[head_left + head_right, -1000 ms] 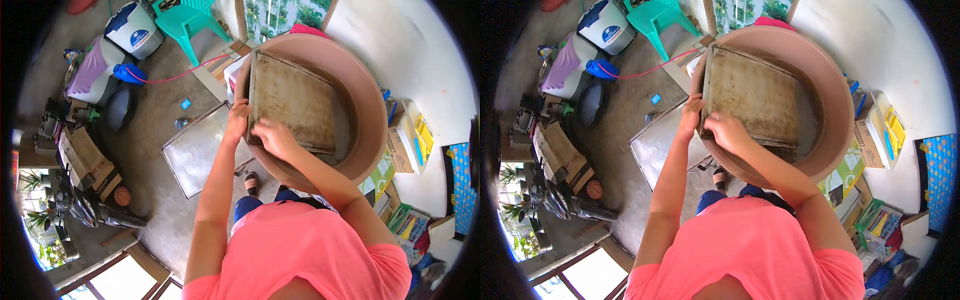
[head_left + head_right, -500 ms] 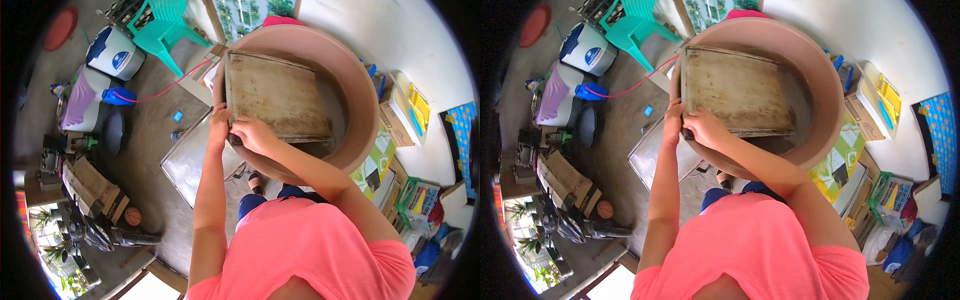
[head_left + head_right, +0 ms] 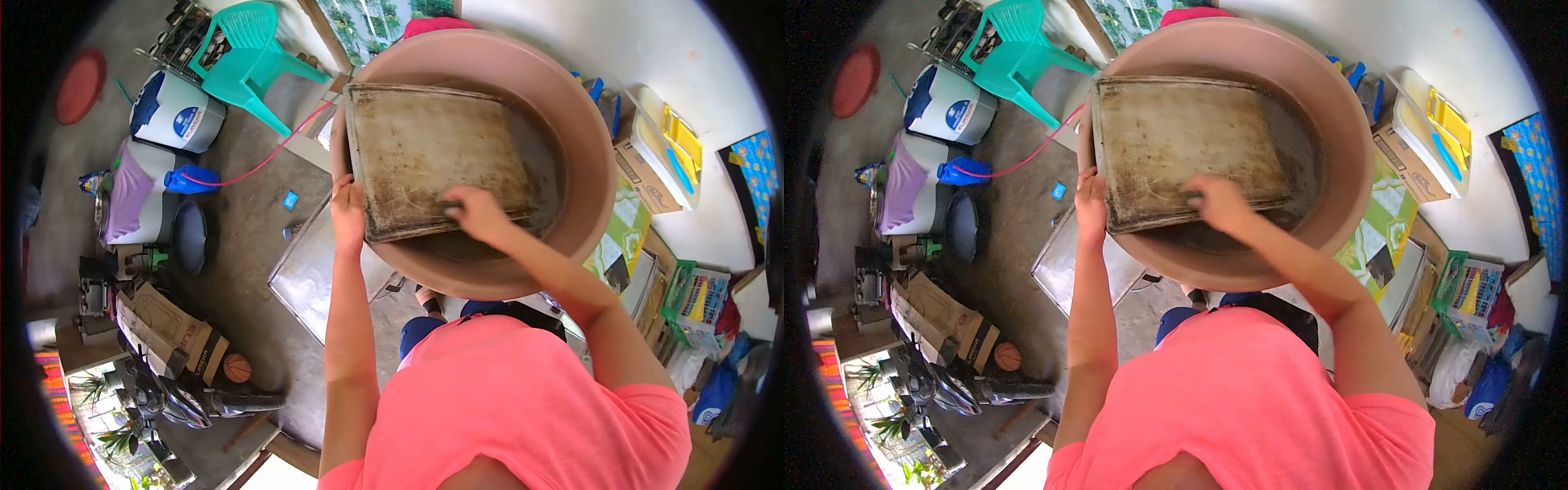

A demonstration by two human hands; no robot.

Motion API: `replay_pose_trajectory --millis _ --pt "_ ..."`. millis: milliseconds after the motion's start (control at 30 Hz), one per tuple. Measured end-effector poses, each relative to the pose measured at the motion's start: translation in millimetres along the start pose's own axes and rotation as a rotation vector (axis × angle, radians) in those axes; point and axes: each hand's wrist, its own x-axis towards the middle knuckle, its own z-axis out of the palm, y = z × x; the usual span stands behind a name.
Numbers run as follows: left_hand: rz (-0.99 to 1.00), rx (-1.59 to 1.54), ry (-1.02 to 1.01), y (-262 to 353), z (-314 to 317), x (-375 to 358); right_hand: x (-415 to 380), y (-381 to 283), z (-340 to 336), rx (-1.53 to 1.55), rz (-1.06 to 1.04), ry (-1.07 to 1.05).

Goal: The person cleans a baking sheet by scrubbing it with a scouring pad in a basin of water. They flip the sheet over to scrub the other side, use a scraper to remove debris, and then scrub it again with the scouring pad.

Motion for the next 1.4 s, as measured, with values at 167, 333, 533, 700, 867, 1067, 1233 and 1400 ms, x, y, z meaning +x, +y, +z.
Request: replay_pose_trajectory --millis 167,333,533,700,867,1067,1233,1400 --pt "0.034 0.036 0.018 2 1 -3 13 -93 58 0.112 -0.325 0.027" --pt "0.052 0.061 0.026 4 2 -2 -29 32 -19 -0.114 0.067 -0.095" --pt "0.038 0.068 0.015 -5 1 -1 15 -47 41 -0.042 -0.125 -0.022" --pt "-0.001 0.103 -0.040 -6 -1 -1 -4 -10 25 0.021 -0.105 -0.018" --pt "0.081 0.129 0.019 5 0 -4 -37 126 -68 -0.280 0.394 -0.145" --pt "0.037 0.055 0.000 1 3 -5 -4 10 5 -0.287 0.058 -0.140" --pt "0.048 0.102 -0.012 -4 1 -2 -26 70 -18 -0.249 0.133 -0.132" --pt "0.048 0.066 0.041 15 3 -5 -15 145 -107 -0.637 0.626 -0.065"
